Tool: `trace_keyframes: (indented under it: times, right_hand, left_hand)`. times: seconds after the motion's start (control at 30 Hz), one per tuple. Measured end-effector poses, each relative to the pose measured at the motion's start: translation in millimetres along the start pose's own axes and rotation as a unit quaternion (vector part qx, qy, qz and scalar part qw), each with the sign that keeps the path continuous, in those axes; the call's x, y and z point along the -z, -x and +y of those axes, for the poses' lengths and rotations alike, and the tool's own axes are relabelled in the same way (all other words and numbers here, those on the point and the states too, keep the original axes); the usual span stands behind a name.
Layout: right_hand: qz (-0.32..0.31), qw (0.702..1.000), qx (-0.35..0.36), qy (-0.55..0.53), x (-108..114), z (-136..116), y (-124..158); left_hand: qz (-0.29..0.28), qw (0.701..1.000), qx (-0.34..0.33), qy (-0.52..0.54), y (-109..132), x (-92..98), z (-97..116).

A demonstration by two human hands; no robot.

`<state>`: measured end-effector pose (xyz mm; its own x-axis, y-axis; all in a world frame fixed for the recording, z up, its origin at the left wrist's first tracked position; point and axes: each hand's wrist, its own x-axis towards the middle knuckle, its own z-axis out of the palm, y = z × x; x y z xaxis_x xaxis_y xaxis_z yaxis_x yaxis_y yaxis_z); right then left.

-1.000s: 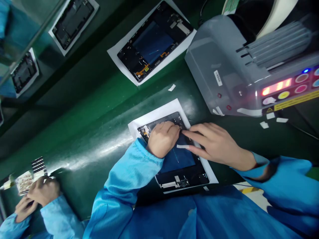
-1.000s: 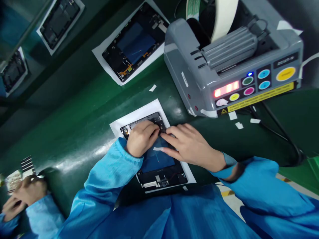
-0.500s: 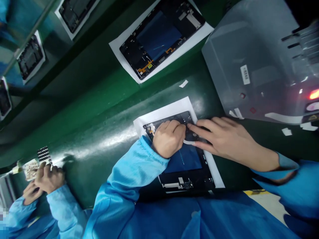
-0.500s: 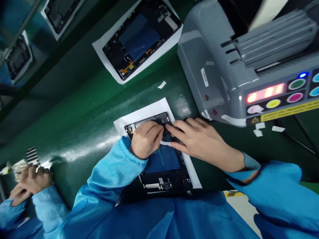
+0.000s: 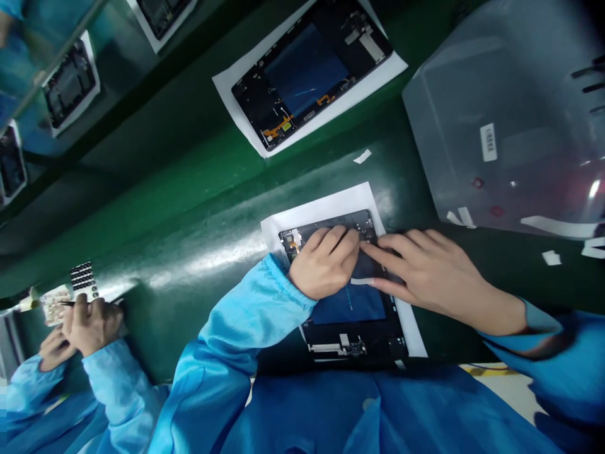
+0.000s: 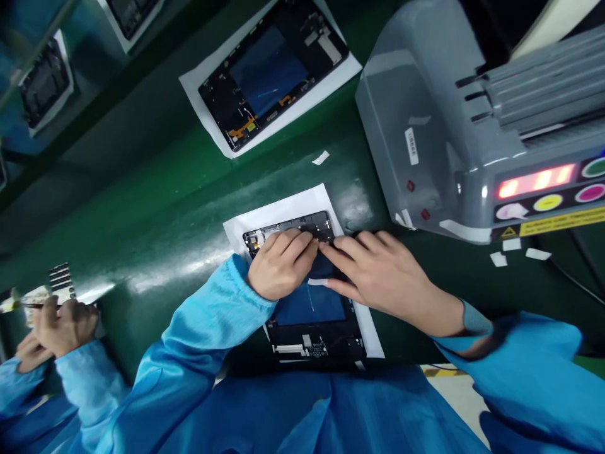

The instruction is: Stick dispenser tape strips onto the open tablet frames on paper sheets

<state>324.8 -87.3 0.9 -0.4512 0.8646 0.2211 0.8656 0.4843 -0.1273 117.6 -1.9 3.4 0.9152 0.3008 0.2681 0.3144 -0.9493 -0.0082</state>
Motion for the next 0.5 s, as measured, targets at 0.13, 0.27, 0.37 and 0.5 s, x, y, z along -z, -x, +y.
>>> trace_keyframes:
  times: [0.13, 0.27, 0.37, 0.5]
  right_hand:
    - [0.052, 0.998, -0.005, -0.041, 5.9, 1.0, -1.7]
    - [0.152, 0.987, -0.045, -0.029, 8.7, 3.6, -4.9]
    - [0.115, 0.991, -0.047, 0.044, 3.9, 1.4, -10.0]
    - [0.084, 0.994, -0.021, 0.070, -1.3, -4.8, -16.2]
  left_hand:
    - [-0.013, 1.000, -0.018, -0.001, 5.0, -2.1, 0.1]
    - [0.005, 1.000, -0.015, -0.008, 3.5, -2.2, 1.4]
    - [0.037, 0.999, -0.004, -0.004, 1.1, -2.3, 2.3]
    - [0.045, 0.999, 0.008, 0.001, 1.4, -2.3, 3.0]
